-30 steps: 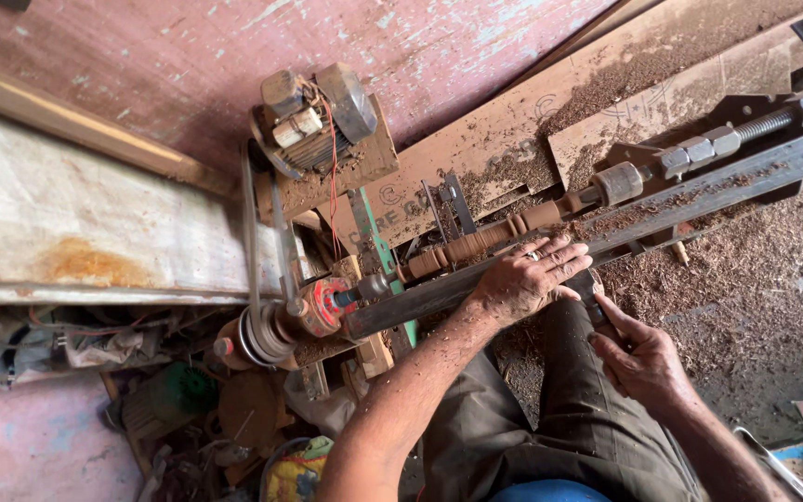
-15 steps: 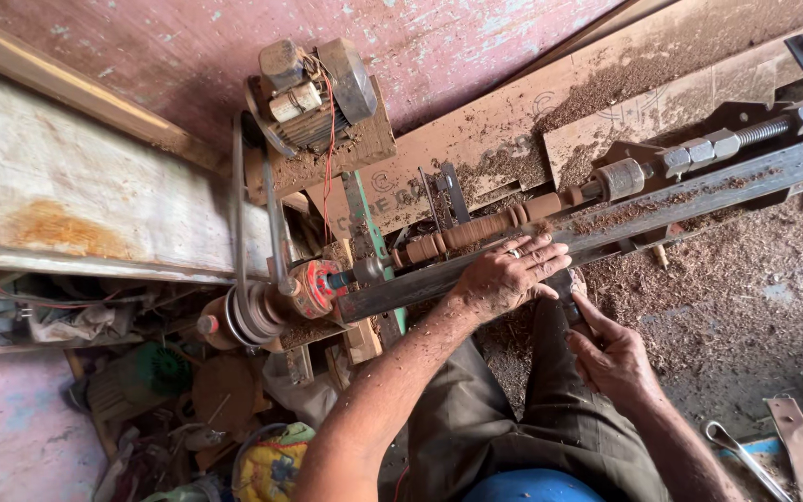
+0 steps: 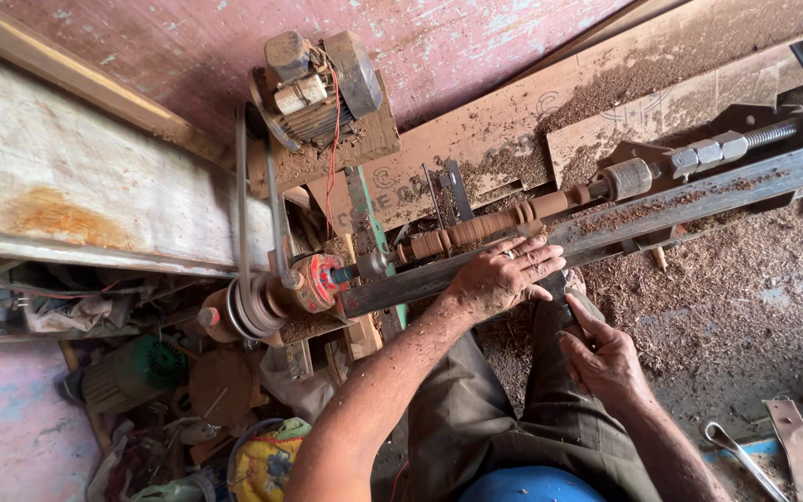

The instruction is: The person uses a woodturning tool to shape a rotating piece of wood on a lathe, moving the tool across the surface to create decorative grooves and contours.

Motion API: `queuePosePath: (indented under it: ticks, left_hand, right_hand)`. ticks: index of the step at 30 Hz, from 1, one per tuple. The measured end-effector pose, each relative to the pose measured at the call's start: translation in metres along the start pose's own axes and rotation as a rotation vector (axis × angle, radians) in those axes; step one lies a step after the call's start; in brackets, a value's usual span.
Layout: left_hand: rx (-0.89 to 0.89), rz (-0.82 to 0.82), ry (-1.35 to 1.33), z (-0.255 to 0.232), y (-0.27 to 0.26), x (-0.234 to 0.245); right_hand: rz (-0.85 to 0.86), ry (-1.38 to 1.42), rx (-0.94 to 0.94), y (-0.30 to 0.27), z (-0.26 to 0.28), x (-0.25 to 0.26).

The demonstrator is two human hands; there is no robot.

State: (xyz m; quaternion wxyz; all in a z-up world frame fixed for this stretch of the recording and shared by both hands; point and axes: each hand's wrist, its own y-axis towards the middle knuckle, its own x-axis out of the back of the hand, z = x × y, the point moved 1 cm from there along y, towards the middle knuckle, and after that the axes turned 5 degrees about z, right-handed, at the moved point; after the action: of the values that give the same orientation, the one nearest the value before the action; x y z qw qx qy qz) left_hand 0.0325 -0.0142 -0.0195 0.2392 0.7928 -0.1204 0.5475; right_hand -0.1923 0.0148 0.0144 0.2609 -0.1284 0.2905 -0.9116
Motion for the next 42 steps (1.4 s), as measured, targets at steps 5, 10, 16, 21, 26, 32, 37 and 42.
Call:
queuePosePath:
  ticks: [5,10,16,21,26,32,37,42]
  left_hand:
    - [0.017,0.011,0.012,0.001,-0.005,0.001]
    - [0.03,0.059,0.038,0.002,-0.024,0.014]
    - [0.012,0.048,0.058,0.006,-0.083,0.039]
    - [0.047,0.071,-0.002,0.014,-0.125,0.063]
    - [0.011,0.067,0.011,0.023,-0.147,0.07]
    - [-0.018,0.094,-0.003,0.037,-0.152,0.07]
    - [-0.011,0.084,-0.047,0.04,-0.152,0.069]
    - [-0.01,0.099,-0.05,0.04,-0.151,0.073]
  right_hand:
    - [-0.016,0.042,-0.037,-0.005,0.005,-0.009]
    - [0.015,0.054,0.013,-0.006,-0.002,-0.023]
    - [0.104,0.081,0.058,-0.018,-0.01,-0.076]
    - [0.133,0.023,0.043,-0.022,-0.012,-0.118]
    - [0.147,0.072,0.044,-0.023,-0.018,-0.145]
    - [0.129,0.083,0.078,-0.023,-0.016,-0.159]
    - [0.123,0.119,0.063,-0.022,-0.013,-0.163]
    - [0.091,0.103,0.078,-0.021,-0.016,-0.168]
